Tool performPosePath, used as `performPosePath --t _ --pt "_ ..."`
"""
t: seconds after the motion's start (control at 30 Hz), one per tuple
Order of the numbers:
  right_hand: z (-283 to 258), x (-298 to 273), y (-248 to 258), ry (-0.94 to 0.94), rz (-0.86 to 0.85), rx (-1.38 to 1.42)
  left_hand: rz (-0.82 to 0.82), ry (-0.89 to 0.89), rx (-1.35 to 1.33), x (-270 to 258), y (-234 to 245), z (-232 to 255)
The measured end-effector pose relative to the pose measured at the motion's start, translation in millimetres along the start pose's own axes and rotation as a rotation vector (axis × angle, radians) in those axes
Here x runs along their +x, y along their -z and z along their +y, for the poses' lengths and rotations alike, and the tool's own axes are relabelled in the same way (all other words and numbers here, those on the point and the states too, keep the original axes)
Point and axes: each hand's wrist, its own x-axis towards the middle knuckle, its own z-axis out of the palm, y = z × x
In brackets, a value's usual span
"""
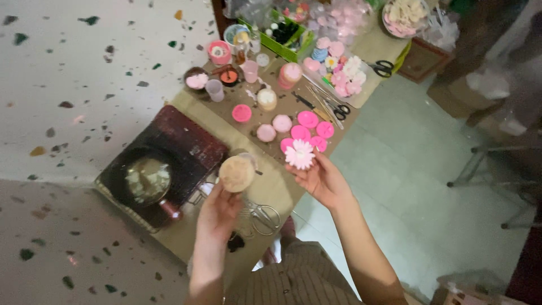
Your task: Preparing wicks and assembling decorative wax parts for candle production.
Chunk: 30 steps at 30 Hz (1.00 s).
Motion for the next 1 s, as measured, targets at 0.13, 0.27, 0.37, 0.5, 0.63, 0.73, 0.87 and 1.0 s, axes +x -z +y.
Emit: performPosePath --t 0.13,0.27,0.37,0.5,0.63,0.73,0.87,1.0 --pt "-49 27 66 0.071 0.134 -0.073 0.036 -0.003 0.03 -9 14 -3" --pt "-122 73 171 0.176 0.33 -0.281 0.231 -0.081 0.109 -27 -21 4" --pt "-184 113 260 0.34 0.6 -0.432 0.232 -0.137 0.15 -17 8 -7" --pt "-254 171 341 0.517 0.847 -0.519 0.248 -0.103 0.156 -3 21 -21" --pt "-293 227 358 0.559 0.848 -0.676 0.306 -0.16 0.174 9 43 -28" --pt "-305 254 339 0.579 1.0 -0.869 0.453 -0.143 0.159 17 80 -13" --pt "-316 265 343 0.604 1.012 -0.936 0.592 -0.127 0.213 12 85 13" --pt "-325 266 392 0.732 0.866 -0.966 0.519 -0.214 0.191 -9 96 25"
